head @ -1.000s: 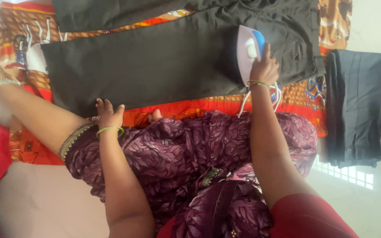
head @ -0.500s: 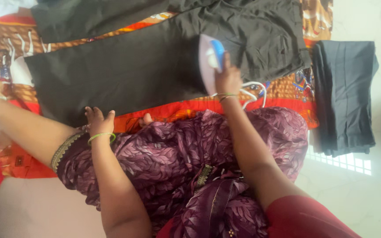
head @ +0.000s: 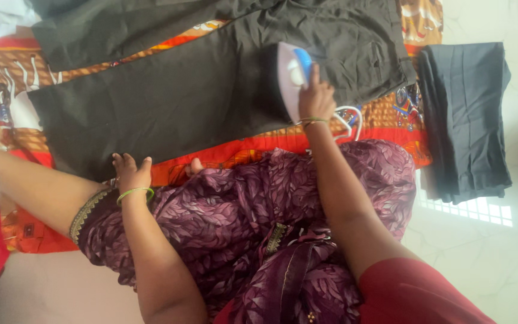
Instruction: The person irons a pair of black trousers laid out on a patterned mat on the floor. They use a handheld electric iron, moving it back and forth over the fabric while smoothing the material with their other hand.
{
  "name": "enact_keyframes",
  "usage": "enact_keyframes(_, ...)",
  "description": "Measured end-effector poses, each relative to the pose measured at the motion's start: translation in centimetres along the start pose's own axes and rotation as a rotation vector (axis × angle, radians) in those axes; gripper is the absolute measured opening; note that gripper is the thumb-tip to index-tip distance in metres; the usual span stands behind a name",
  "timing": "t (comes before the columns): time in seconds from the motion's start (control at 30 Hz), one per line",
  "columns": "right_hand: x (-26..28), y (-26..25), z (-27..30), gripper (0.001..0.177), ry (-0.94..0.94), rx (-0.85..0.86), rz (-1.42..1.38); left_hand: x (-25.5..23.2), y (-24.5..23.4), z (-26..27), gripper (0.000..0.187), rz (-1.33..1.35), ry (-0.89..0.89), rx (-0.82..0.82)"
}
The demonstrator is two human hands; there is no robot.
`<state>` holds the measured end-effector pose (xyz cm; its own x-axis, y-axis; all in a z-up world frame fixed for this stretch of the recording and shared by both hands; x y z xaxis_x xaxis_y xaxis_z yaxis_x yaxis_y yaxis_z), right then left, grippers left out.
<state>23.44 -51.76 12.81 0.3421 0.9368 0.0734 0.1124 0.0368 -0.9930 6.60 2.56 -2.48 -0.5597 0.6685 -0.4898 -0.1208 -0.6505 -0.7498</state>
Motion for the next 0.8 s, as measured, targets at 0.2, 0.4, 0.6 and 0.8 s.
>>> enact_keyframes(0.2, -4.1, -0.4, -0.9, 0.07, 0.054, -0.026, 0.033, -0.6, -0.2, 0.2, 0.088, 0.003, -0.006, 0.0)
enact_keyframes(0.4, -2.2, -0.9, 2.3, 0.076, -0.046, -0.001, 0.011, -1.1, -0.5, 0.8, 0.089, 0.027, -0.055, 0.029)
enact_keyframes(0.6, 3.0, -1.3, 5.6, 0.076, -0.154, 0.057, -0.055, -0.5, -0.2, 0.2, 0.088, 0.01, 0.006, -0.029)
enact_keyframes(0.8, 4.8, -0.6, 1.9, 0.075, -0.141, 0.018, -0.009, -0.1, 0.0, 0.0, 0.087, -0.005, 0.041, -0.046)
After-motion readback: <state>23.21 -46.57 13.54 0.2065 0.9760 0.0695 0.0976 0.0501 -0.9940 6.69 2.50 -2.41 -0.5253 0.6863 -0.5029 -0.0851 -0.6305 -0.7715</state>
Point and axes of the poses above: each hand's wrist, its own z-axis away from the middle knuckle, its own y-axis out of the palm, x = y × z, the point moved 8 cm from there along -z, towards the middle knuckle
